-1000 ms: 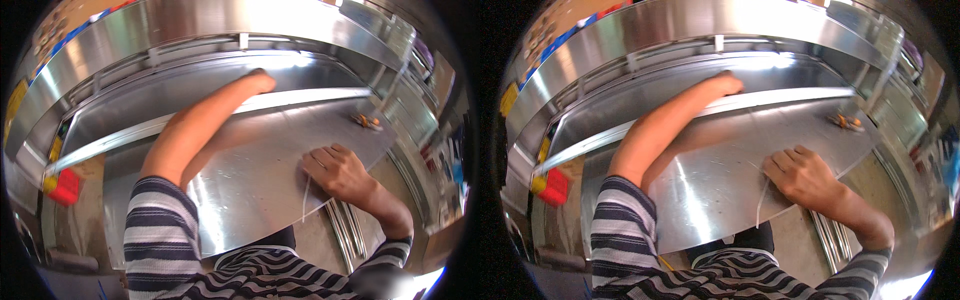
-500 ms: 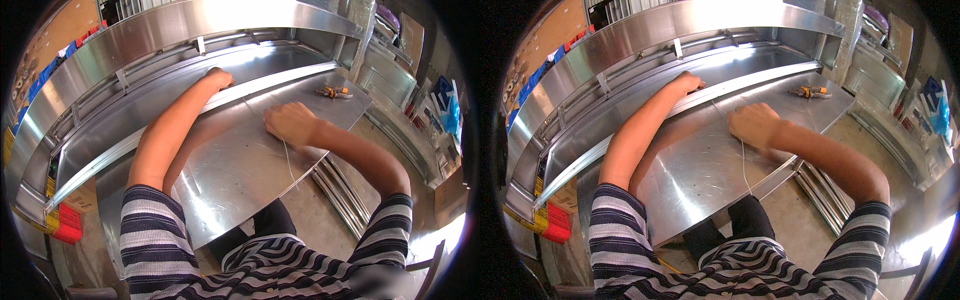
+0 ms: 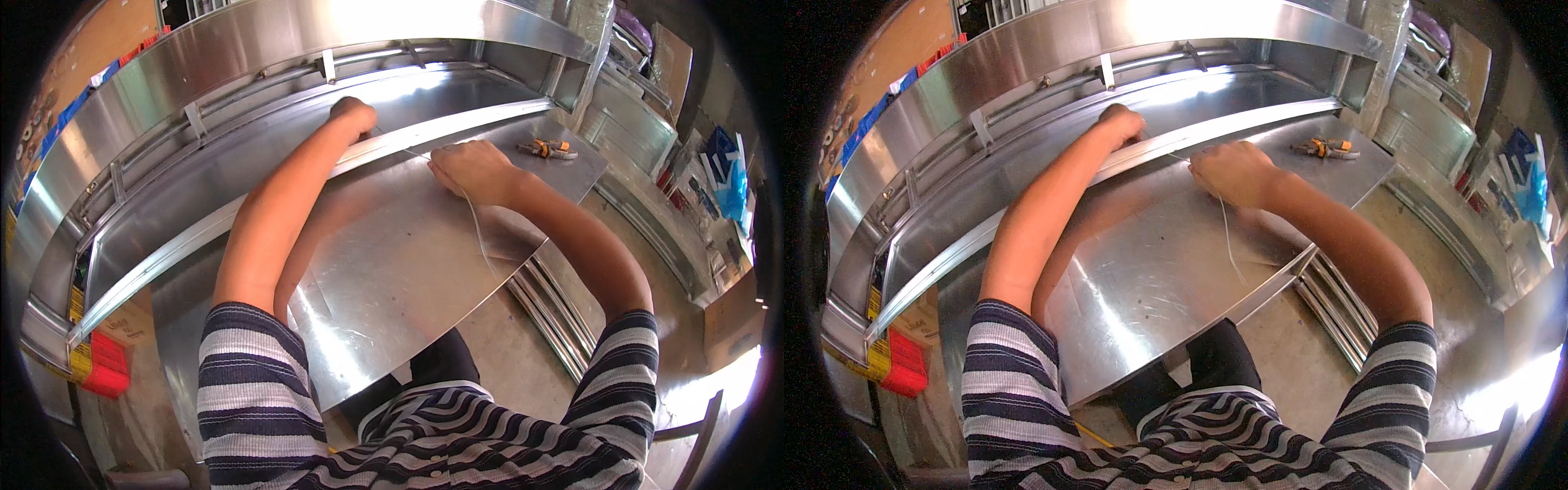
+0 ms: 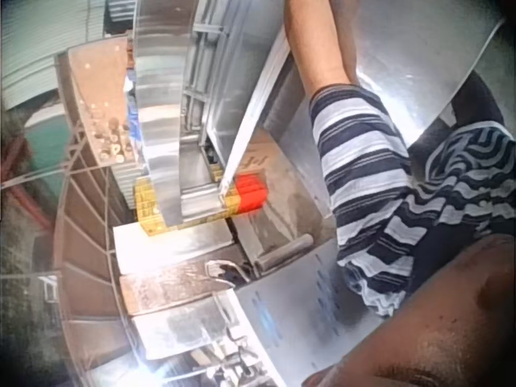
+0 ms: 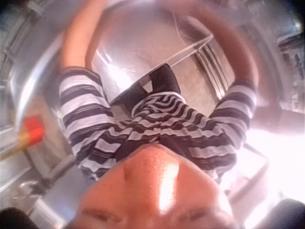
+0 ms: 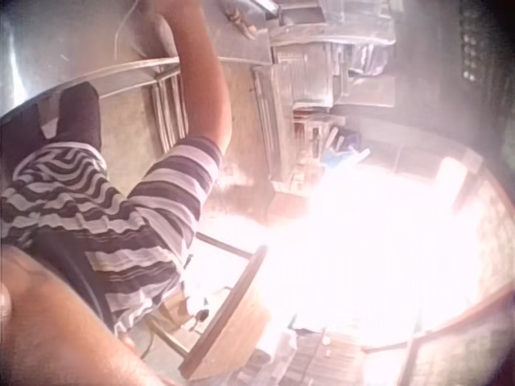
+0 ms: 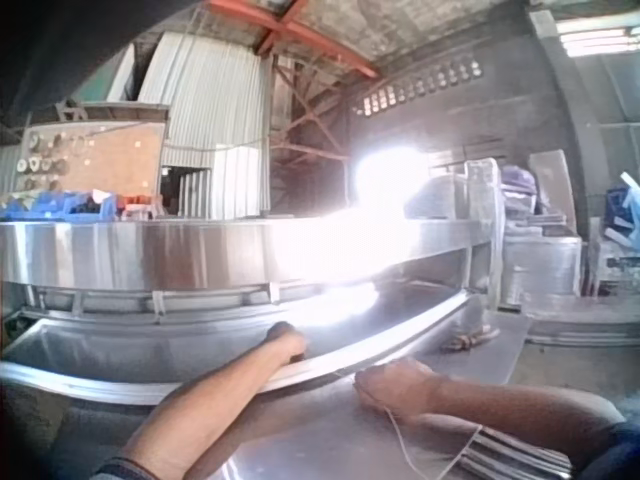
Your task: The person retrieves a coil of metal wire from a red bin, cuts a length with pliers, and installs it into a groove along the edge of a stainless steel kitchen hood. They bend and secure the wire by hand and with pliers along the hood's perimeter.
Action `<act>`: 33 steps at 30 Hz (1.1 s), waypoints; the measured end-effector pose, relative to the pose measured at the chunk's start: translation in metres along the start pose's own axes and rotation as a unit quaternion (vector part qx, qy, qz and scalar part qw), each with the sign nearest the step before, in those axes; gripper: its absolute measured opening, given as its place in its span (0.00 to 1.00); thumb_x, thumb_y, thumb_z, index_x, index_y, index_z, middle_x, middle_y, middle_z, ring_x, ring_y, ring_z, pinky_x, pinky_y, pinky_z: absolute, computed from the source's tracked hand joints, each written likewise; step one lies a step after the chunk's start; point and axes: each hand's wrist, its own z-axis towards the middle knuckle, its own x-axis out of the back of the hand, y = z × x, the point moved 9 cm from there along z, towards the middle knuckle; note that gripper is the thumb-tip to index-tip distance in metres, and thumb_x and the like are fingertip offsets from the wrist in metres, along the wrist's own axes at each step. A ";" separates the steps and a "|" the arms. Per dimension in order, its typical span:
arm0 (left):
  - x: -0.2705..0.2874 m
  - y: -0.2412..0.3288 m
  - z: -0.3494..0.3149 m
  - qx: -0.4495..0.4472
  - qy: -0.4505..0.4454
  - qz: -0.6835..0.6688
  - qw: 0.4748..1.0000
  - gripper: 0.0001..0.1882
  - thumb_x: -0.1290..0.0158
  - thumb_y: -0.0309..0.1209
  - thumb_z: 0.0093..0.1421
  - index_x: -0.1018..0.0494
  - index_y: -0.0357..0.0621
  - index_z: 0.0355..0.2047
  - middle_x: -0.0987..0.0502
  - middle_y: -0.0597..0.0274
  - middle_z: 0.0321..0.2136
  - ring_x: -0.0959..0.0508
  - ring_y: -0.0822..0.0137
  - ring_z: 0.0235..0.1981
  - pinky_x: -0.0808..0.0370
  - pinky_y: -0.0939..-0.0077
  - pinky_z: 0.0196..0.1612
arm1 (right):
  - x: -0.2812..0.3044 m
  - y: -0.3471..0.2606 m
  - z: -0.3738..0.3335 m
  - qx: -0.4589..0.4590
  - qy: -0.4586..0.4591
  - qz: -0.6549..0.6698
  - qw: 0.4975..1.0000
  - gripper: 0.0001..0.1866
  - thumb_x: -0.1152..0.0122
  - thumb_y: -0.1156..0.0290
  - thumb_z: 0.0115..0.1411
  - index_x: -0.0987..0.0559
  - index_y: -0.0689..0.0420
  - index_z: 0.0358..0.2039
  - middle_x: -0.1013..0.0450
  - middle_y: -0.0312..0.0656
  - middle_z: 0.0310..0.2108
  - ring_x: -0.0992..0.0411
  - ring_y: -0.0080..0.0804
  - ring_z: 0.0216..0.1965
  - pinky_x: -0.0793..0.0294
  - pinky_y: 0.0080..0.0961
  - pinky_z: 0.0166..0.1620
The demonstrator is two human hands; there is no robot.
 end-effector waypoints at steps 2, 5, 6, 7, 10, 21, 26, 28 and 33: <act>0.004 0.000 0.003 0.036 0.022 0.031 0.999 0.09 0.43 0.29 0.57 0.15 0.38 0.28 0.14 0.49 0.33 0.13 0.59 0.33 0.18 0.64 0.39 | -0.015 0.006 0.006 0.002 -0.039 -0.026 0.999 0.20 0.55 0.60 0.71 0.19 0.61 0.36 0.19 0.56 0.34 0.19 0.56 0.38 0.20 0.51 0.46; 0.007 -0.001 0.027 0.045 0.034 0.071 0.996 0.17 0.38 0.31 0.56 0.19 0.34 0.44 0.17 0.44 0.43 0.15 0.57 0.43 0.17 0.66 0.45 | -0.011 -0.003 0.021 0.008 -0.052 -0.042 0.998 0.19 0.53 0.61 0.70 0.18 0.61 0.37 0.19 0.57 0.35 0.19 0.55 0.39 0.20 0.50 0.46; 0.019 -0.007 0.043 0.038 0.059 0.131 0.989 0.22 0.37 0.31 0.56 0.22 0.33 0.49 0.19 0.42 0.47 0.16 0.56 0.47 0.18 0.66 0.48 | -0.008 -0.011 0.026 0.014 -0.050 -0.040 0.998 0.18 0.53 0.61 0.70 0.18 0.60 0.38 0.19 0.57 0.35 0.19 0.55 0.40 0.20 0.50 0.46; 0.021 -0.006 0.047 0.043 0.085 0.089 0.991 0.16 0.40 0.30 0.58 0.21 0.33 0.44 0.17 0.46 0.41 0.16 0.59 0.40 0.18 0.67 0.41 | -0.009 -0.008 0.029 0.013 -0.044 -0.044 0.998 0.18 0.52 0.61 0.70 0.18 0.60 0.38 0.19 0.57 0.35 0.19 0.55 0.40 0.20 0.50 0.47; 0.016 -0.003 0.047 0.059 0.100 -0.098 0.988 0.09 0.47 0.27 0.63 0.19 0.33 0.35 0.15 0.52 0.27 0.15 0.63 0.25 0.17 0.71 0.27 | -0.011 -0.001 0.029 0.007 -0.019 -0.024 1.000 0.18 0.50 0.59 0.70 0.19 0.60 0.38 0.19 0.56 0.35 0.19 0.56 0.41 0.21 0.49 0.48; -0.016 0.001 -0.004 -0.042 -0.141 -0.184 0.972 0.12 0.42 0.29 0.66 0.23 0.32 0.45 0.17 0.49 0.35 0.16 0.60 0.28 0.17 0.69 0.35 | 0.001 0.003 -0.009 0.051 0.089 0.209 0.973 0.15 0.40 0.61 0.68 0.20 0.63 0.41 0.21 0.52 0.38 0.22 0.54 0.39 0.24 0.43 0.44; -0.009 0.005 -0.016 -0.004 -0.029 -0.270 0.963 0.05 0.48 0.19 0.65 0.22 0.31 0.37 0.16 0.48 0.33 0.15 0.59 0.25 0.17 0.68 0.28 | 0.011 -0.002 -0.010 0.091 0.155 0.195 0.964 0.14 0.38 0.60 0.66 0.21 0.61 0.38 0.21 0.54 0.37 0.21 0.55 0.39 0.22 0.47 0.42; -0.002 0.003 -0.006 -0.040 -0.027 -0.238 0.970 0.04 0.52 0.18 0.66 0.29 0.35 0.33 0.19 0.52 0.29 0.16 0.59 0.23 0.17 0.67 0.25 | 0.011 -0.006 -0.002 0.135 0.164 0.129 0.969 0.14 0.38 0.61 0.66 0.21 0.61 0.37 0.21 0.53 0.36 0.21 0.54 0.38 0.21 0.46 0.41; 0.011 -0.004 -0.004 -0.003 0.057 -0.319 0.946 0.05 0.51 0.20 0.66 0.32 0.41 0.32 0.20 0.56 0.28 0.15 0.61 0.24 0.18 0.68 0.26 | 0.004 -0.002 0.011 0.154 0.178 0.142 0.962 0.14 0.35 0.60 0.64 0.19 0.59 0.39 0.21 0.51 0.36 0.21 0.52 0.36 0.21 0.44 0.41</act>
